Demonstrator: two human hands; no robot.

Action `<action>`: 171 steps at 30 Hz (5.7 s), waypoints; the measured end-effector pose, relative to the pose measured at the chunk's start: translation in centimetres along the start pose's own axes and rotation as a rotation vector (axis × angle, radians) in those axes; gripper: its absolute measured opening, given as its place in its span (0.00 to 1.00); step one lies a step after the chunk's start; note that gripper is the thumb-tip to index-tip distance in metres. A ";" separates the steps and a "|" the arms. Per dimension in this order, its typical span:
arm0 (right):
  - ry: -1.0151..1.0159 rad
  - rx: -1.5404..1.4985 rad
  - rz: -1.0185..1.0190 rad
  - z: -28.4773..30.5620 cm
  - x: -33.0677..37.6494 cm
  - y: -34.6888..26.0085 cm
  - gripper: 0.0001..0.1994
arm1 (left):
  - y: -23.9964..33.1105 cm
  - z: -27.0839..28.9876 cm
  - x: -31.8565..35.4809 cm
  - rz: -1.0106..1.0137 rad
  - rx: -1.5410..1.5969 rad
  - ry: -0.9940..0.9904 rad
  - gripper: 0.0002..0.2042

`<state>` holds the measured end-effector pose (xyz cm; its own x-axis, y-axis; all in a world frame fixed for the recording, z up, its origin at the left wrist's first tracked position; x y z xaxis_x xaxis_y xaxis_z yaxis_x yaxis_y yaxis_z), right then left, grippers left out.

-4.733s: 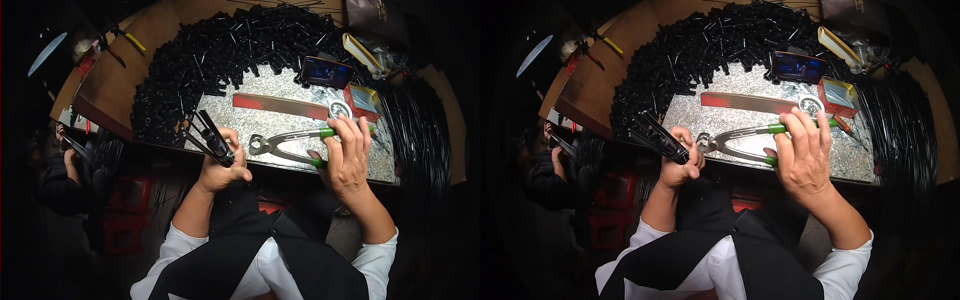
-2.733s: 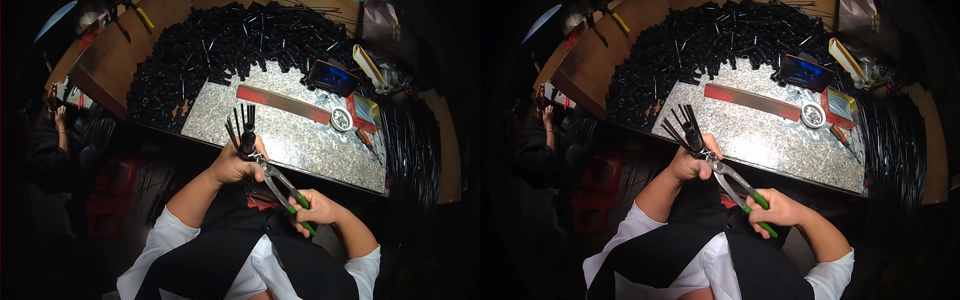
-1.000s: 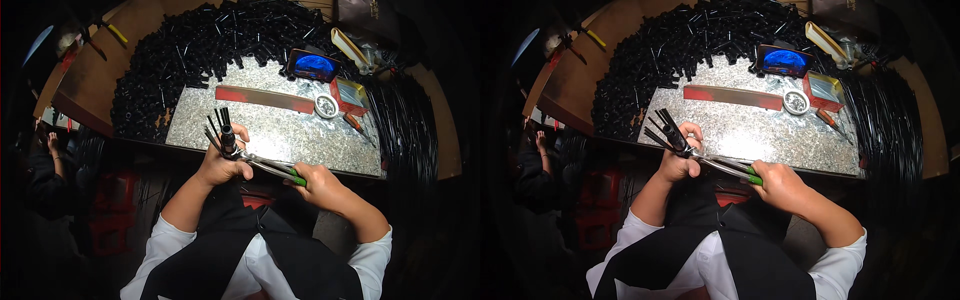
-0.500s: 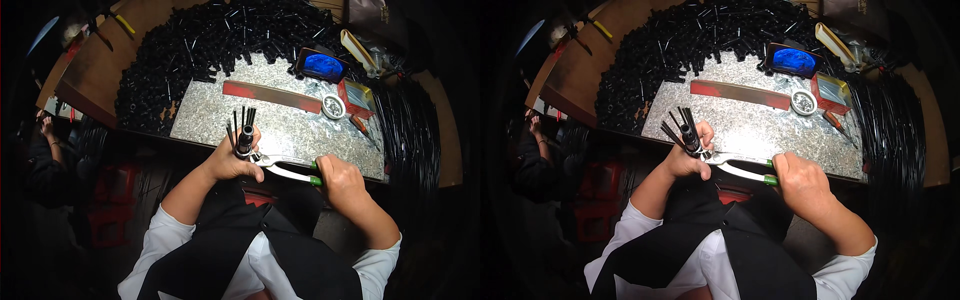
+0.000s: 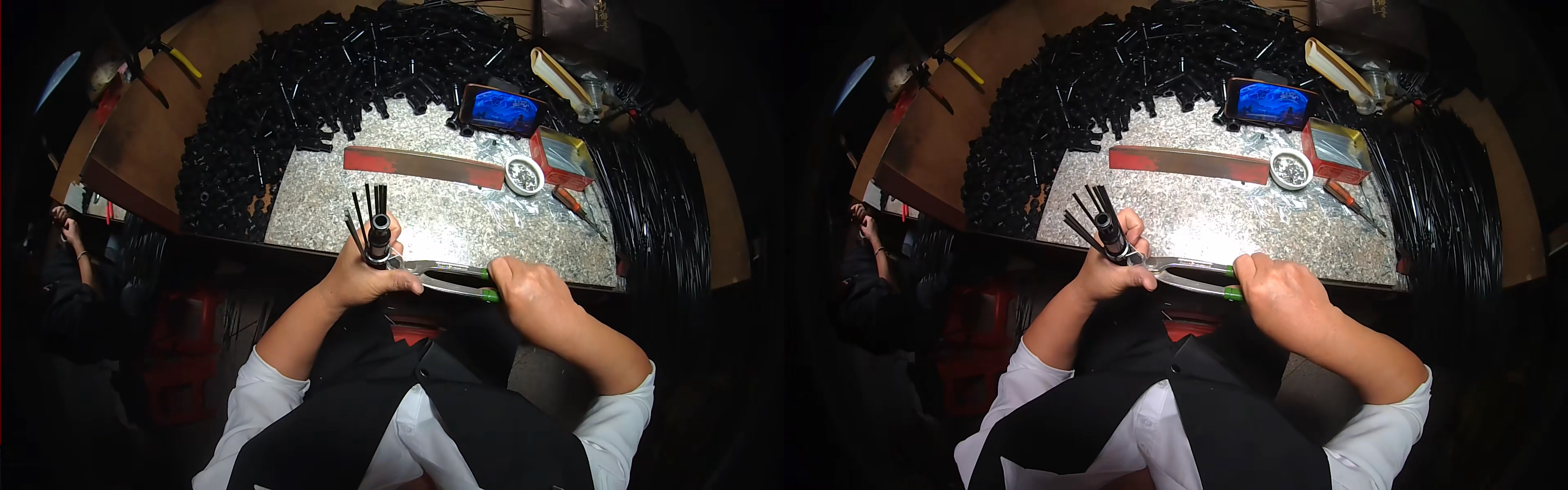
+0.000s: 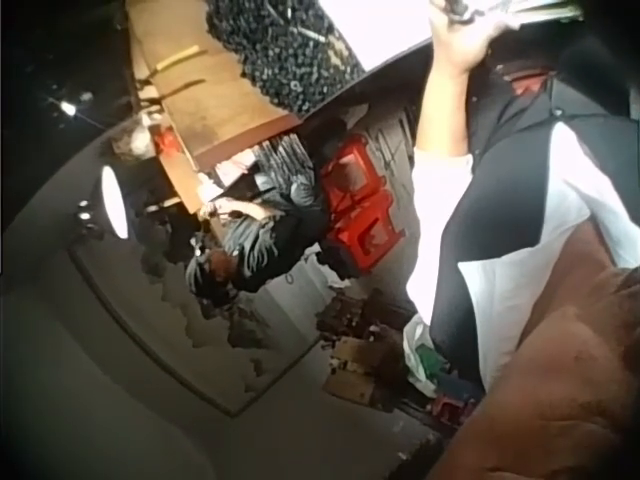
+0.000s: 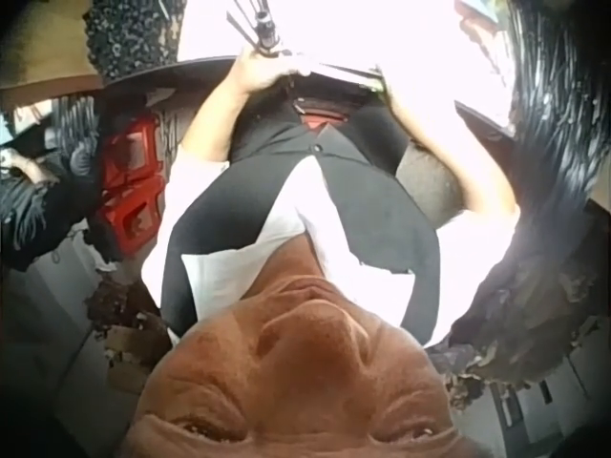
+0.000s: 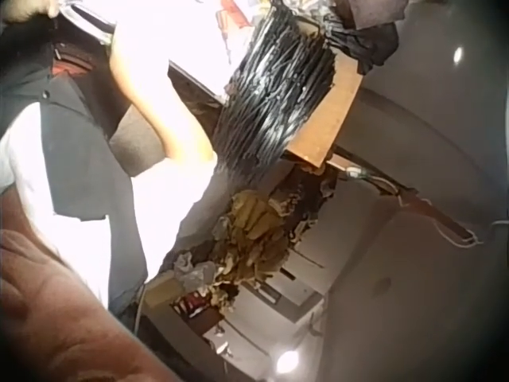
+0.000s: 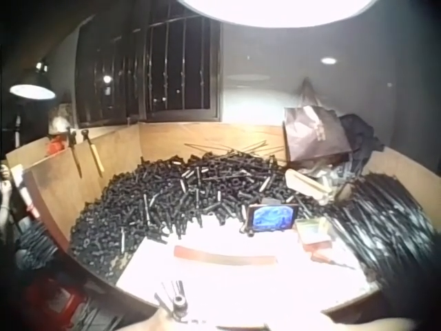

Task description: Bundle sets of wires together and secure them using tape and connectors at a workbench.

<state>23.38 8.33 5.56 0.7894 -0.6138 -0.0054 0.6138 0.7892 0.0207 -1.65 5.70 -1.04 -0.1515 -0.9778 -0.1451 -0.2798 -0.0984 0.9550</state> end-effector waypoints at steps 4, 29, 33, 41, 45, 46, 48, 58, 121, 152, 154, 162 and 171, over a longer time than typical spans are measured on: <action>-0.009 -0.304 -0.001 -2.1 -0.4 0.0 0.11 | 0.3 0.0 -0.1 -0.058 0.105 0.037 0.33; 0.602 -0.847 0.076 -1.5 -5.8 -5.0 0.08 | 0.2 -1.5 0.8 0.021 0.225 -0.051 0.30; 0.574 -0.849 0.078 -1.6 -5.7 -5.0 0.12 | -0.1 -1.5 0.9 0.033 0.248 -0.049 0.30; 0.524 -0.922 -0.003 -1.7 -4.9 -4.1 0.16 | -0.1 -1.1 1.0 -0.050 0.216 0.033 0.29; 0.505 -0.829 -0.205 -2.8 -3.3 -2.0 0.19 | 0.0 0.0 0.9 -0.024 0.292 0.050 0.25; 0.485 -0.719 -0.176 -2.8 -2.8 -1.2 0.19 | 0.2 0.1 0.9 -0.015 0.268 0.058 0.25; 0.523 -0.454 -0.075 -2.1 -1.7 0.4 0.17 | 0.8 -0.1 0.8 -0.008 0.246 0.076 0.24; 0.821 0.427 -0.060 0.3 -0.2 1.4 0.18 | 1.0 -0.6 0.6 0.043 0.128 0.047 0.24; 0.239 -0.461 0.013 -1.4 3.0 -1.4 0.09 | 2.1 0.4 -0.2 -0.010 0.062 -0.184 0.23; 0.374 -0.359 0.015 -2.5 1.9 -0.6 0.27 | 3.3 0.0 -0.9 -0.042 -0.014 -0.190 0.24; 0.467 -0.192 0.062 -2.1 1.5 -0.5 0.19 | 3.2 0.2 -0.8 0.036 0.063 -0.166 0.25; -0.678 -1.737 -0.206 -3.2 2.7 0.3 0.14 | 3.4 0.3 -0.7 -0.024 -0.001 -0.303 0.18; 0.465 -0.344 0.087 -1.8 1.8 -0.4 0.23 | 3.7 0.9 -0.9 -0.079 0.020 -0.190 0.17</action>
<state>24.55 6.97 3.78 0.7104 -0.5346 -0.4579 0.4524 0.8451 -0.2848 -3.39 6.39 2.41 -0.3042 -0.9143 -0.2674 -0.3163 -0.1678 0.9337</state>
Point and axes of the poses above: each hand's wrist, its own x-axis away from the middle knuckle, its own z-axis out of the back of the hand, y = z × x, the point moved 1 cm from there along -x, towards the middle knuckle, and after that the axes turned 8 degrees about x, right-handed, at the moved point
